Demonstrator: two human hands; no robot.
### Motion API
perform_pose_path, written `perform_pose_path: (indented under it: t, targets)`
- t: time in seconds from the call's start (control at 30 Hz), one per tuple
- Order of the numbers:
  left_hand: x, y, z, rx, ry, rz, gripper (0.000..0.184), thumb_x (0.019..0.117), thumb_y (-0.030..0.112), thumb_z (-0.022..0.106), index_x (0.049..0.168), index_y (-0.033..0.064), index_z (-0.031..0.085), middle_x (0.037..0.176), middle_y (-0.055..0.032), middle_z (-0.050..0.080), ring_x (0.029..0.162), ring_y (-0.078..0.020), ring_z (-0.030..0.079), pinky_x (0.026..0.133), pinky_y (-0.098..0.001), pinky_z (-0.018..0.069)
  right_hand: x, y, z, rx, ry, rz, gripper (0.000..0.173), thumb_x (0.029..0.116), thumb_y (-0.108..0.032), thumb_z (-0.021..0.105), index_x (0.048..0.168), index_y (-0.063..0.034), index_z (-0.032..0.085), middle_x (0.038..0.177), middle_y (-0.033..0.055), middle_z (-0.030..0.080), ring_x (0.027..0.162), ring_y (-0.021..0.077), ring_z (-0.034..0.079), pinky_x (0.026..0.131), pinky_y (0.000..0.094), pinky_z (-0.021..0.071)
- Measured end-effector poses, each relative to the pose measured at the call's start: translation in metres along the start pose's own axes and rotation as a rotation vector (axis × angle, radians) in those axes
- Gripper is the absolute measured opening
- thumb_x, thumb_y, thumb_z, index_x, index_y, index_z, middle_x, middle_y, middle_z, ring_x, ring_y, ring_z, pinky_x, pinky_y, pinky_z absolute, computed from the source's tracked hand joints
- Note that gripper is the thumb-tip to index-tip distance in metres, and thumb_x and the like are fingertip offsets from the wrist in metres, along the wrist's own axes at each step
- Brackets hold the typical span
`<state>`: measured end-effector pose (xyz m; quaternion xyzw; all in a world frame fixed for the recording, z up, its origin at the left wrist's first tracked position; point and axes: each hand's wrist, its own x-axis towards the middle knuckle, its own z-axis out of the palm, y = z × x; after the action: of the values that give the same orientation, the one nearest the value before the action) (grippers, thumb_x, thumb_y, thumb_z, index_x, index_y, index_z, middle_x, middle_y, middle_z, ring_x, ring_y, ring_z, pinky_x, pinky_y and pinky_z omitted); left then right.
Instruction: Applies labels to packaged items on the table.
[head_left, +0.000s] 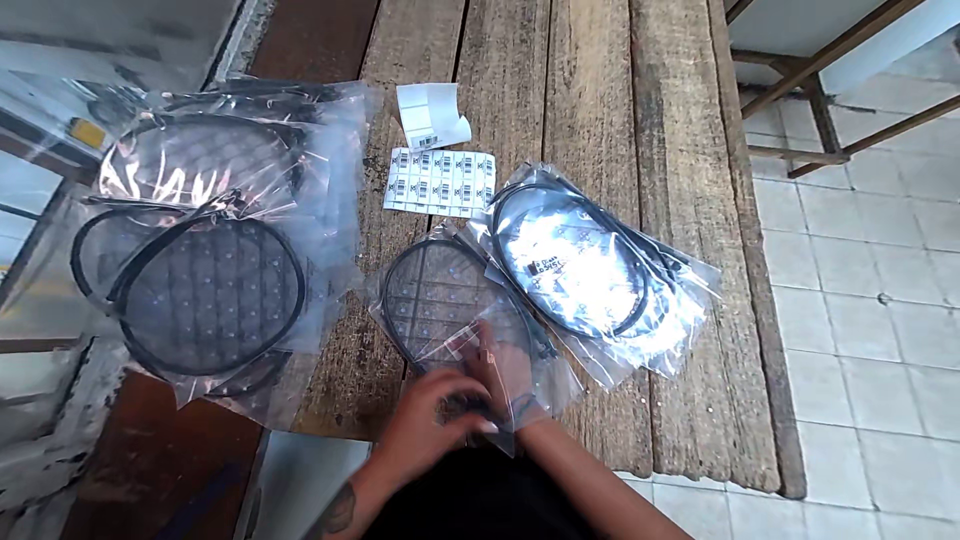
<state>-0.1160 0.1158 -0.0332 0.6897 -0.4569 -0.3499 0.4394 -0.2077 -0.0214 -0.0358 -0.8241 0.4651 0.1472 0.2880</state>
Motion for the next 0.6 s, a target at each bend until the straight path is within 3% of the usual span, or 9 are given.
perform_pose_path:
  t: [0.03, 0.1, 0.17, 0.27, 0.33, 0.4, 0.5, 0.53, 0.6]
  targets:
    - [0.006, -0.011, -0.016, 0.28, 0.038, 0.064, 0.049, 0.0876, 0.052, 0.074, 0.123, 0.017, 0.073, 0.13, -0.0003, 0.067, 0.126, -0.0169, 0.06, 0.107, -0.0425, 0.0495, -0.001, -0.001, -0.001, -0.015, -0.001, 0.012, 0.046, 0.1046, -0.042, 0.053, 0.136, -0.0083, 0.057, 0.087, 0.0187, 0.073, 0.085, 0.0409, 0.072, 0.075, 0.0576, 0.0554]
    - [0.019, -0.044, -0.04, 0.706, 0.008, 0.164, 0.08, 0.0904, 0.075, 0.051, 0.15, 0.0225, 0.053, 0.162, 0.0004, 0.041, 0.153, -0.0239, 0.032, 0.123, -0.0551, 0.0267, -0.004, 0.001, 0.001, 0.009, 0.061, -0.004, 0.059, 0.1028, -0.042, 0.056, 0.149, -0.0072, 0.045, 0.081, 0.0169, 0.072, 0.079, 0.0399, 0.072, 0.071, 0.0565, 0.0559]
    - [0.026, -0.065, -0.046, 0.896, -0.044, 0.179, 0.095, 0.0895, 0.085, 0.033, 0.162, 0.0243, 0.034, 0.171, 0.0003, 0.021, 0.159, -0.0244, 0.014, 0.125, -0.063, 0.0113, -0.011, 0.021, 0.013, 0.1, 0.252, -0.186, 0.071, 0.0954, -0.04, 0.068, 0.153, -0.0053, 0.043, 0.083, 0.0147, 0.073, 0.073, 0.0366, 0.072, 0.066, 0.0548, 0.058]
    - [0.026, -0.071, -0.045, 0.938, -0.042, 0.173, 0.093, 0.0907, 0.085, 0.029, 0.163, 0.0258, 0.031, 0.171, 0.0006, 0.02, 0.158, -0.0253, 0.015, 0.123, -0.0674, 0.0104, -0.029, 0.071, 0.038, 0.012, 0.479, -0.659, 0.043, 0.0972, -0.03, 0.066, 0.137, -0.0142, 0.065, 0.118, 0.014, 0.072, 0.103, 0.0286, 0.071, 0.092, 0.0479, 0.0571]
    - [0.025, -0.072, -0.041, 0.928, -0.02, 0.161, 0.091, 0.0914, 0.084, 0.03, 0.162, 0.0273, 0.033, 0.17, 0.0002, 0.024, 0.158, -0.027, 0.018, 0.123, -0.0677, 0.0119, -0.028, 0.077, 0.045, -0.132, 0.463, -0.864, 0.038, 0.104, -0.03, 0.054, 0.141, -0.0228, 0.061, 0.141, 0.0065, 0.064, 0.13, 0.0224, 0.061, 0.11, 0.0498, 0.0457]
    - [0.023, -0.07, -0.042, 0.929, -0.036, 0.153, 0.092, 0.0912, 0.084, 0.031, 0.162, 0.0261, 0.033, 0.17, -0.0009, 0.024, 0.158, -0.0278, 0.019, 0.123, -0.067, 0.0125, -0.014, 0.061, 0.049, -0.14, 0.36, -0.849, 0.05, 0.1075, -0.042, 0.043, 0.149, -0.0169, 0.054, 0.156, 0.0033, 0.051, 0.146, 0.0192, 0.045, 0.12, 0.0543, 0.0316]
    - [0.015, -0.067, -0.05, 0.942, -0.066, 0.122, 0.092, 0.0903, 0.084, 0.034, 0.162, 0.0268, 0.034, 0.17, 0.0004, 0.024, 0.157, -0.0248, 0.02, 0.124, -0.063, 0.0159, 0.005, 0.055, 0.043, -0.138, 0.388, -0.632, 0.069, 0.1032, -0.061, 0.04, 0.154, -0.0156, 0.049, 0.163, 0.0024, 0.04, 0.152, 0.0189, 0.036, 0.123, 0.0622, 0.0214]
    - [0.008, -0.069, -0.052, 0.941, -0.053, 0.114, 0.091, 0.0911, 0.083, 0.034, 0.161, 0.0256, 0.036, 0.17, -0.0011, 0.026, 0.157, -0.0257, 0.023, 0.124, -0.0633, 0.0183, -0.001, 0.056, 0.036, -0.072, 0.395, -0.616, 0.064, 0.1058, -0.056, 0.038, 0.151, -0.0132, 0.052, 0.159, 0.0044, 0.047, 0.148, 0.0207, 0.042, 0.123, 0.0624, 0.0233]
    - [-0.003, -0.074, -0.052, 0.918, 0.018, 0.114, 0.09, 0.094, 0.08, 0.032, 0.16, 0.0189, 0.038, 0.167, -0.0086, 0.032, 0.154, -0.0319, 0.029, 0.121, -0.066, 0.021, -0.035, 0.051, 0.013, 0.191, 0.378, -0.655, 0.047, 0.1102, -0.037, 0.037, 0.133, -0.0092, 0.068, 0.129, 0.008, 0.071, 0.121, 0.0226, 0.067, 0.108, 0.0523, 0.0483]
